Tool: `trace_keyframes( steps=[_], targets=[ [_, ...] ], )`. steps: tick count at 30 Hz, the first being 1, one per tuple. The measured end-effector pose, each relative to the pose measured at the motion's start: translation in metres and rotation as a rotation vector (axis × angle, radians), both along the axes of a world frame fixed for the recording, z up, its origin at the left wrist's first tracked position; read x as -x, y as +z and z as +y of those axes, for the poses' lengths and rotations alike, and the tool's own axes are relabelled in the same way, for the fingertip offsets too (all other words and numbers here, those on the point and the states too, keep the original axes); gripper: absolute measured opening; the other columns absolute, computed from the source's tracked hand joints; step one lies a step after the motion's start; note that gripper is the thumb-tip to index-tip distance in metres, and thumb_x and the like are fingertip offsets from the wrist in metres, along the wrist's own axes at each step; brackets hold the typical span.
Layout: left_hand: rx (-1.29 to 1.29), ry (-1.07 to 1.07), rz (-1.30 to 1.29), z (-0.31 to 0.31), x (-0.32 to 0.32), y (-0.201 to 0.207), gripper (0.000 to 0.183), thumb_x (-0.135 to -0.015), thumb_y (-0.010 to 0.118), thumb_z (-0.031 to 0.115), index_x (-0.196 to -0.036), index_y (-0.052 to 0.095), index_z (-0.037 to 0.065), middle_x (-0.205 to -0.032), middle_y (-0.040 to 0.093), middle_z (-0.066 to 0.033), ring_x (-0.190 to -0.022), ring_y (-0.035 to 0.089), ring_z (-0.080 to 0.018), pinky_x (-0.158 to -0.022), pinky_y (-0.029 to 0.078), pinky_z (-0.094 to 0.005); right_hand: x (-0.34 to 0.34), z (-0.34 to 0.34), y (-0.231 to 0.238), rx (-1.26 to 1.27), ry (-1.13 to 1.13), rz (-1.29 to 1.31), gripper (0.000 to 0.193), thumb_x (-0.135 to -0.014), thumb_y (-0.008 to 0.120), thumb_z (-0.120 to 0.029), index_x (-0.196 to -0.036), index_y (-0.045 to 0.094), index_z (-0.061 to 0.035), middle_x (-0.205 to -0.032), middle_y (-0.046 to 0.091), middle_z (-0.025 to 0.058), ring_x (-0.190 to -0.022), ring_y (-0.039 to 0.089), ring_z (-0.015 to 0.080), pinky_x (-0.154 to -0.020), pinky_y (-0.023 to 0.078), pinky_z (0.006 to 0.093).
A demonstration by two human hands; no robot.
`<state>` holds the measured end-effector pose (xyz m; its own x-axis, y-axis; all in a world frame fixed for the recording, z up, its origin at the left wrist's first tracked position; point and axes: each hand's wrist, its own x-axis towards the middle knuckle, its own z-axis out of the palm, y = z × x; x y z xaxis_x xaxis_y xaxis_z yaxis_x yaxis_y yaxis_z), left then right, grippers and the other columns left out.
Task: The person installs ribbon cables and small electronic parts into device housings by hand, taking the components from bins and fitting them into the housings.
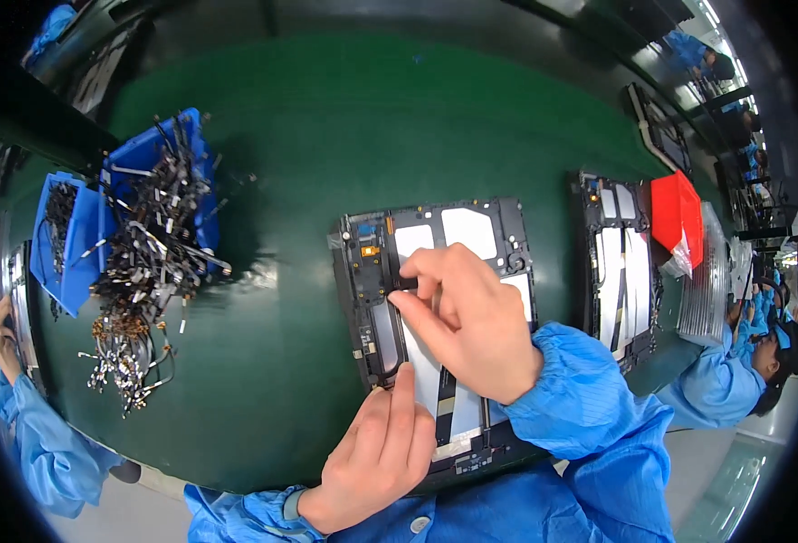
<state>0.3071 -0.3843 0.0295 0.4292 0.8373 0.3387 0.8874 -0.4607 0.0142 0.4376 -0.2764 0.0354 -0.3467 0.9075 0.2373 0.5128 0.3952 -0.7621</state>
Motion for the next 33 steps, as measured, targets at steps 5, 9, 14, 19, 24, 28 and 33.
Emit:
trace_keyframes(
  steps=[5,9,14,19,24,28,33],
  targets=[
    [0.162,-0.032,-0.212,0.001,0.037,0.028,0.006,-0.078,0.059,0.011,-0.078,0.060,0.005,-0.104,0.069,-0.0128,-0.084,0.063,-0.0202,-0.076,0.052,-0.0244,-0.042,-0.044,0.019,-0.186,0.509,-0.342,0.048,-0.073,0.072,-0.028,-0.118,0.061,-0.0159,-0.125,0.056,0.0037,-0.105,0.057,0.0219,-0.091,0.046,0.0413],
    [-0.044,0.151,-0.165,0.009,0.085,0.069,0.008,-0.078,0.063,0.008,-0.085,0.063,0.003,-0.092,0.067,-0.0119,-0.083,0.062,-0.0225,-0.072,0.051,-0.0288,-0.077,-0.087,0.035,-0.192,0.722,-0.846,0.070,-0.068,0.070,-0.062,-0.132,0.054,-0.0385,-0.144,0.043,-0.0009,-0.128,0.040,0.0251,-0.105,0.018,0.0723],
    [-0.160,0.519,-0.271,0.061,0.166,0.101,0.010,-0.083,0.061,0.001,-0.092,0.066,0.001,-0.087,0.066,-0.0148,-0.082,0.062,-0.0335,-0.076,0.048,-0.0385,-0.071,-0.052,0.008,-0.187,0.596,-0.692,0.082,-0.067,0.070,-0.064,-0.139,0.049,-0.0285,-0.148,0.038,0.0067,-0.132,0.039,0.0330,-0.102,0.012,0.0784],
    [0.009,0.448,-0.298,0.116,0.210,0.073,0.013,-0.085,0.059,0.012,-0.089,0.068,0.003,-0.091,0.068,-0.0167,-0.092,0.064,-0.0334,-0.082,0.051,-0.0420,-0.037,0.055,0.004,-0.186,0.387,-0.638,0.093,-0.065,0.079,-0.054,-0.143,0.042,-0.0199,-0.151,0.030,0.0148,-0.138,0.029,0.0405,-0.107,0.015,0.0706],
    [0.160,0.425,-0.159,0.146,0.198,0.061,0.014,-0.081,0.059,0.008,-0.089,0.071,0.004,-0.089,0.068,-0.0155,-0.091,0.064,-0.0343,-0.082,0.051,-0.0431,-0.017,0.149,-0.014,-0.255,0.269,-0.343,0.096,-0.068,0.082,-0.043,-0.146,0.036,-0.0128,-0.151,0.026,0.0220,-0.139,0.027,0.0408,-0.113,0.029,0.0464],
    [0.163,0.379,-0.084,0.146,0.199,0.044,0.017,-0.082,0.061,0.010,-0.095,0.071,0.007,-0.090,0.068,-0.0146,-0.093,0.063,-0.0330,-0.083,0.051,-0.0427,0.005,0.198,-0.023,-0.237,0.143,-0.343,0.095,-0.072,0.081,-0.041,-0.149,0.030,-0.0185,-0.153,0.022,0.0199,-0.140,0.025,0.0408,-0.113,0.030,0.0466],
    [0.103,0.401,-0.129,0.145,0.198,0.026,0.010,-0.078,0.068,0.017,-0.084,0.071,0.010,-0.080,0.068,-0.0103,-0.084,0.065,-0.0286,-0.074,0.053,-0.0416,0.020,0.220,-0.035,-0.286,0.033,-0.444,0.083,-0.077,0.076,-0.038,-0.146,0.036,-0.0156,-0.150,0.028,0.0210,-0.137,0.029,0.0399,-0.112,0.031,0.0448]
  ],
)
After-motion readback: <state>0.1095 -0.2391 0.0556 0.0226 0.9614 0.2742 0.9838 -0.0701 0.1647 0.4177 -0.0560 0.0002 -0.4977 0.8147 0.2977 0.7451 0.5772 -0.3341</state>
